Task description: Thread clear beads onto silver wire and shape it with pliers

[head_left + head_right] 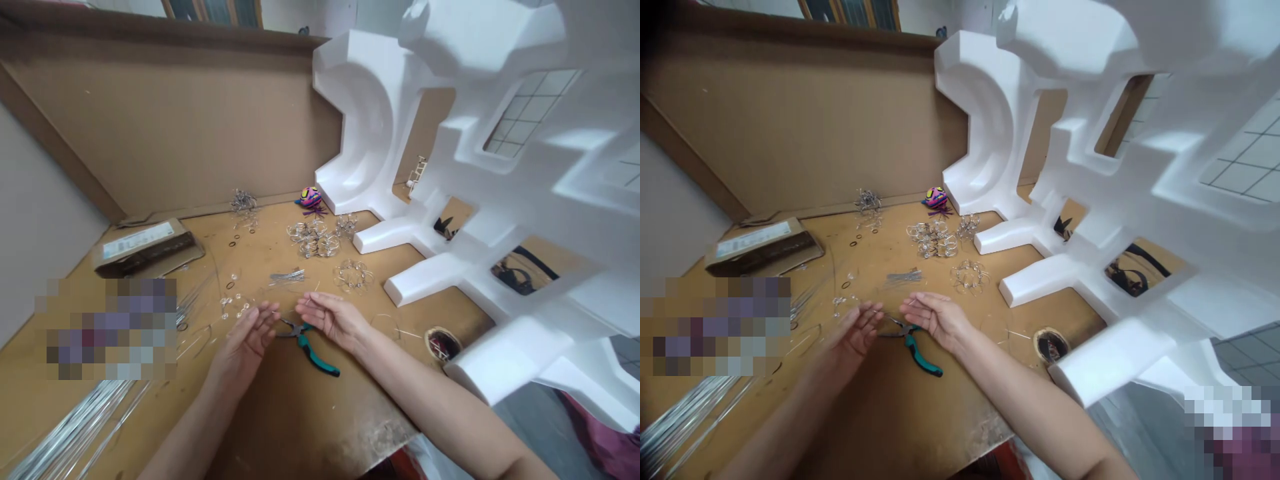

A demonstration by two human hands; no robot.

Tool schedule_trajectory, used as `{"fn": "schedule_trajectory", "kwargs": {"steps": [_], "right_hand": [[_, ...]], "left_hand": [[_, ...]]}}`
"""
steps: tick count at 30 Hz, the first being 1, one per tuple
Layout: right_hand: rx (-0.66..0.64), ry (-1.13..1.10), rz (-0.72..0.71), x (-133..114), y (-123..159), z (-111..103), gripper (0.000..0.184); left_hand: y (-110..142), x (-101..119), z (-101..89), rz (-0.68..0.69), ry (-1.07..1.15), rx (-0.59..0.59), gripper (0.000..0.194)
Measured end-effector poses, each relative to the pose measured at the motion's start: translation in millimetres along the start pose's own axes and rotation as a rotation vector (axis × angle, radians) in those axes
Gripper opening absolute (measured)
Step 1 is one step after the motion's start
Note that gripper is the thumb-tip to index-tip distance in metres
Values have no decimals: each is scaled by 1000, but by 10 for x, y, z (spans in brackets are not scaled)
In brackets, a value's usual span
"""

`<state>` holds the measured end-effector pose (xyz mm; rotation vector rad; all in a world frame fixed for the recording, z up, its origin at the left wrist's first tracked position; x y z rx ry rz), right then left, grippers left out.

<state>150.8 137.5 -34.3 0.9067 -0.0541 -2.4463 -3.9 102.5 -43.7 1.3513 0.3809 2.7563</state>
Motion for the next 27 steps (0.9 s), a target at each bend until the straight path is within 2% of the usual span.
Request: {"fn": "schedule_trajectory", "kwargs": {"steps": [4, 8, 12, 15, 19, 23, 27], "right_hand": [[-3, -44, 36, 86, 27, 48, 20], [-20, -127, 40, 179, 148, 174, 20], [-154, -131, 30, 281, 322, 366, 16], [-241, -91, 49, 337, 390, 453, 16], [-152, -113, 34, 316, 334, 363, 17], [-46, -125, 49, 312, 249, 239, 22], [-7, 48, -9, 245, 175, 158, 25]], "left_hand": [[-13, 16, -67, 3, 28, 109, 14], [-23, -9, -107, -44, 101, 128, 16], [10, -77, -108, -96, 116, 72, 6], [52, -94, -67, -77, 36, 12, 13], [92, -43, -8, 11, -88, -2, 18], [137, 42, 18, 134, -254, 33, 16], [180, 74, 37, 186, -352, 57, 16]]}}
Point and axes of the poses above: each hand's wrist, its own y-axis away from the middle knuckle, its own z-axis out of the palm, x = y × z, the point moved 6 cm from there along -y, towards the middle knuckle, and after that the axes turned 3 degrees about -y, right-handed, at the moved point
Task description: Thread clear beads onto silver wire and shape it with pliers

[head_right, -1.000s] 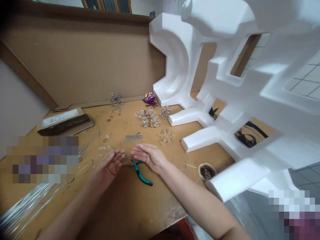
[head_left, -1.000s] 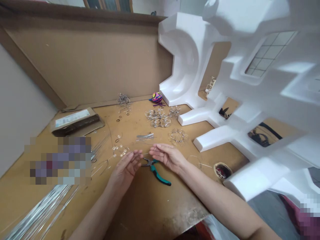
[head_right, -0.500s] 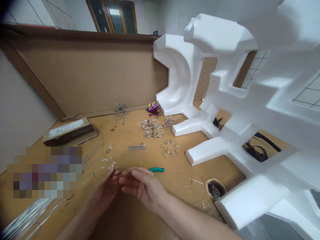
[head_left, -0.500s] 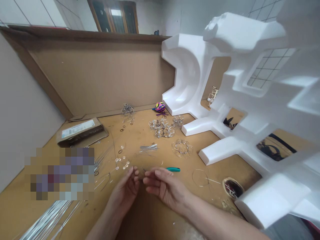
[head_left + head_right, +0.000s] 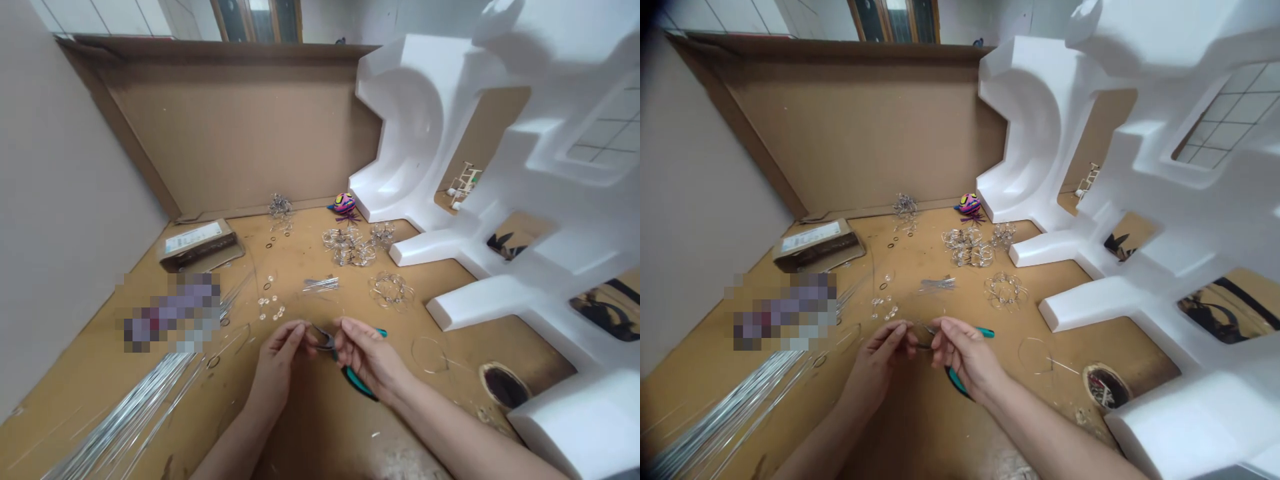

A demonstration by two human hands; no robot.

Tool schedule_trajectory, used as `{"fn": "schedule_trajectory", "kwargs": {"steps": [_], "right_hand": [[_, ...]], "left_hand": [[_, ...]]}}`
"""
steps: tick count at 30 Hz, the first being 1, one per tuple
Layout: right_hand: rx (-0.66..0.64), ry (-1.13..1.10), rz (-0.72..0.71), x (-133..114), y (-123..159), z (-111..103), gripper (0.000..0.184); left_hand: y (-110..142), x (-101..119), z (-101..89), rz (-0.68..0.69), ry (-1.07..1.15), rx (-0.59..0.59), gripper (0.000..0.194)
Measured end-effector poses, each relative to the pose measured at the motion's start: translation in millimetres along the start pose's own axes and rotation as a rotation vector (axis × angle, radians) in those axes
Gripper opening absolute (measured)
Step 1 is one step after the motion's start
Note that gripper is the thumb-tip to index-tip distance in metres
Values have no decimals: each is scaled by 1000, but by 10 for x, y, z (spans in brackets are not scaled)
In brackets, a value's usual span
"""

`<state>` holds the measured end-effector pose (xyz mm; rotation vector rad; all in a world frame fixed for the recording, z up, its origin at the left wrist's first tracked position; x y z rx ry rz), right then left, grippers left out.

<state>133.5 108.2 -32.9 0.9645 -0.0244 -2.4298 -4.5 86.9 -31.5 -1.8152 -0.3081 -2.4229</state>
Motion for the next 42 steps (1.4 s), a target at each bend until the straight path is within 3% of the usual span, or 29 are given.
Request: {"fn": "schedule_trajectory", "kwargs": {"steps": [3, 9, 13, 16, 22, 32, 37, 42], "right_hand": [[-23, 110, -37, -94, -44, -44, 25], [-130, 145, 73, -157, -43, -31, 30], [-107, 281, 7, -174, -20, 0, 34], [-94, 381, -59, -154, -5, 16, 25], [-143, 529, -26, -77, 10, 30, 23], [-157, 296, 53, -130, 6, 12, 18], [-114, 405, -9, -156, -13, -18, 22], [-163, 520, -50, -147, 16, 40, 21]], "left_hand": [[14, -14, 12, -75, 78, 2, 20], [39, -39, 63, -250, 288, -49, 24], [49, 5, 80, -172, 208, -81, 16], [59, 37, 80, -76, 48, -79, 15], [74, 56, 122, -10, -100, -135, 14], [56, 112, 98, -1, -47, -127, 10], [51, 43, 128, -111, 200, -189, 12], [63, 29, 170, -118, 201, -204, 11]]}}
Point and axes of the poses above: each hand's wrist, its own y-axis away from the middle knuckle, its own z-axis out of the palm, x = y × z, the point moved 6 cm from there along -y, towards the middle knuckle, and after that the axes turned 3 degrees about -y, right-handed, at the moved point
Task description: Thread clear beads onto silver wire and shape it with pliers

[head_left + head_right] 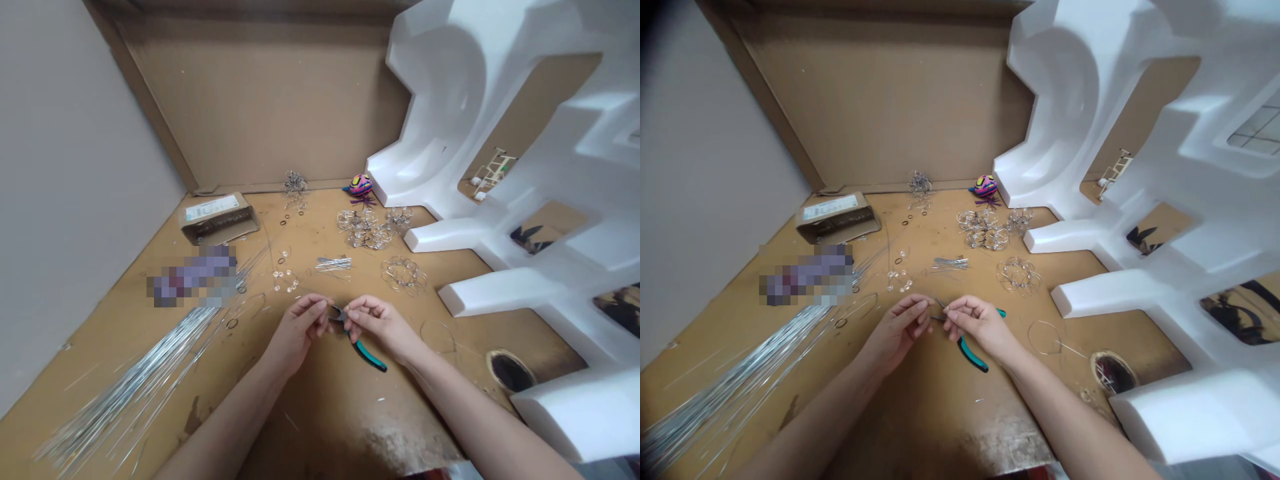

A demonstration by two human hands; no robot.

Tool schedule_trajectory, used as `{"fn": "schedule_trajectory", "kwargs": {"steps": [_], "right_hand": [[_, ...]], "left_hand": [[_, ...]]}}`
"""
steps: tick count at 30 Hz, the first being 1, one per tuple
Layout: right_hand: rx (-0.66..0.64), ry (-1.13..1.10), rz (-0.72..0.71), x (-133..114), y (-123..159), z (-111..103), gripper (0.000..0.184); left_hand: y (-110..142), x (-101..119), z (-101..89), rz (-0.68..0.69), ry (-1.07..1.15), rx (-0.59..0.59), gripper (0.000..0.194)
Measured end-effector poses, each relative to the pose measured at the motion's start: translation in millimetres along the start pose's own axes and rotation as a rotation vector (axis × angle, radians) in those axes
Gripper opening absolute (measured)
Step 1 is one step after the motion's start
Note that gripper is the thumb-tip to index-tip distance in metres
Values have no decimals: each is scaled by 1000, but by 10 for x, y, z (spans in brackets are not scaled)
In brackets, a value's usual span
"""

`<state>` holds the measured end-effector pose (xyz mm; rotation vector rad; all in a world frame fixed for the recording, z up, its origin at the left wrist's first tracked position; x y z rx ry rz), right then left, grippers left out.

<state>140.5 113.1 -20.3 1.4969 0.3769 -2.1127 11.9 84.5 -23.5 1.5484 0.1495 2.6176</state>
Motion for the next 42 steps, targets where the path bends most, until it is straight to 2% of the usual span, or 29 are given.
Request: {"fn": "schedule_trajectory", "kwargs": {"steps": [4, 10, 15, 20, 25, 28, 30, 33, 35, 37, 39, 42], "right_hand": [[-10, -47, 18, 37, 8, 32, 21], [-13, -89, 77, 118, -2, 55, 21], [67, -43, 79, 65, -29, -27, 24], [145, -30, 20, -30, -68, -161, 28], [191, 181, 17, -91, -77, -221, 27], [216, 277, 47, -185, -65, -307, 24], [252, 344, 69, -326, -61, -466, 16], [344, 510, 119, -632, -69, -881, 10], [417, 638, 186, -810, -75, -1205, 11], [480, 753, 239, -926, -85, -1479, 14], [511, 840, 283, -950, -107, -1656, 14], [535, 930, 333, -882, -166, -1773, 20]], "left_hand": [[-3, 3, -24, 1, 5, 41, 10], [4, -36, -23, -45, 9, 41, 10], [-40, -75, -91, -47, -28, 72, 12], [-94, -66, -238, -11, -225, 168, 15], [-61, -39, -223, 25, -363, 148, 20], [-156, 2, -96, 9, -446, 129, 21], [-359, 20, 87, -8, -558, 89, 20], [-820, -40, 489, -16, -756, -4, 12], [-1121, -166, 747, -47, -787, -50, 8], [-1343, -318, 923, -90, -813, -63, 9], [-1477, -460, 1008, -134, -846, -75, 11], [-1595, -588, 999, -167, -904, -63, 8]]}}
Point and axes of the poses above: each hand's wrist, its own y-axis away from the middle knuckle, its own z-axis out of the palm, x = y × z, the point moved 6 cm from there along -y, towards the middle knuckle, and after that the axes turned 3 degrees about -y, right-handed, at the moved point
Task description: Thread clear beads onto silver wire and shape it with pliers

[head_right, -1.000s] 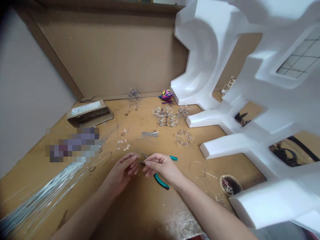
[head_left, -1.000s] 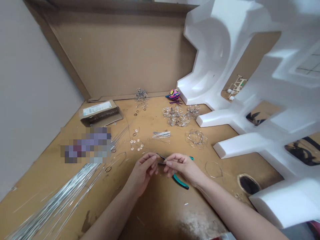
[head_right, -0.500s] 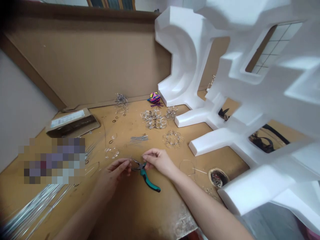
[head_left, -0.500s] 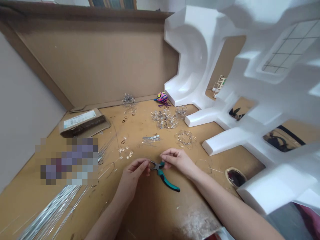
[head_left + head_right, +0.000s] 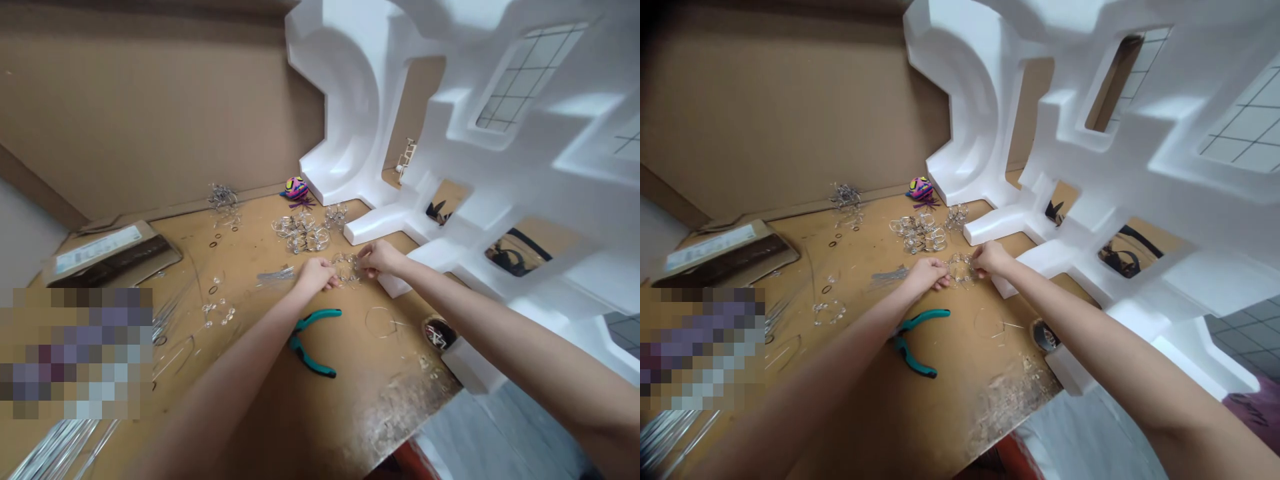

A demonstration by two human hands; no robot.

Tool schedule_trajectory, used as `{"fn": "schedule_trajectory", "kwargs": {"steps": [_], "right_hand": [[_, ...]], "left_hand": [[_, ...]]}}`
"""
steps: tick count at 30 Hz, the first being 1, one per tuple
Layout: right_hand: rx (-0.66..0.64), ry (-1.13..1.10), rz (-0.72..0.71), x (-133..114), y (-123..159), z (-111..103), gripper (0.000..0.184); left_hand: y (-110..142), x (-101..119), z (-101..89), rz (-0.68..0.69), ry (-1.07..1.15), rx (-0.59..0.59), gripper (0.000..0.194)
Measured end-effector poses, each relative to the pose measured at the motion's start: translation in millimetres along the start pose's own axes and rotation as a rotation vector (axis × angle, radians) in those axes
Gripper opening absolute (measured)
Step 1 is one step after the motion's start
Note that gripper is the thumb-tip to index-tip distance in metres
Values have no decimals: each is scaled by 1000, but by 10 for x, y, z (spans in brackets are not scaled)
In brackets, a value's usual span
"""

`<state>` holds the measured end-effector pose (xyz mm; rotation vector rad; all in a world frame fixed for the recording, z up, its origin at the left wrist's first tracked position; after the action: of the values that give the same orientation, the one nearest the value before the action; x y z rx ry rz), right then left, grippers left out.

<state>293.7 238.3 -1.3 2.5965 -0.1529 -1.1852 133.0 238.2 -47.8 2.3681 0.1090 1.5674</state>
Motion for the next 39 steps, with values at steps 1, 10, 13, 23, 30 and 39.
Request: {"fn": "schedule_trajectory", "kwargs": {"steps": [1, 10, 13, 23, 30, 39], "right_hand": [[7, 27, 9, 14, -32, 24, 24], [-13, 129, 70, 84, -212, 186, 24], [-29, 114, 81, 90, -199, 195, 26], [-238, -5, 35, -144, 362, 436, 24], [-194, -25, -33, -77, 663, 460, 25], [-82, -116, -126, -189, 284, 328, 16]], "left_hand": [[-38, -24, 1, -8, -21, 8, 8], [-218, -96, -19, 1, -187, 92, 9], [-211, -80, -12, 6, -207, 95, 8], [405, -42, -181, -31, -163, -99, 8], [791, -82, -227, -1, -85, -146, 9], [461, 82, -347, 132, -40, 49, 16]]}}
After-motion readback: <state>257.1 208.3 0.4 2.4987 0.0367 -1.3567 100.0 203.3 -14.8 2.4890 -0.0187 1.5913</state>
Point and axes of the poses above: each hand's wrist, its own y-axis away from the middle knuckle, its own z-axis out of the palm, x = y × z, the point moved 6 cm from there along -y, towards the middle knuckle, and after that the axes turned 3 degrees about -y, right-handed, at the moved point
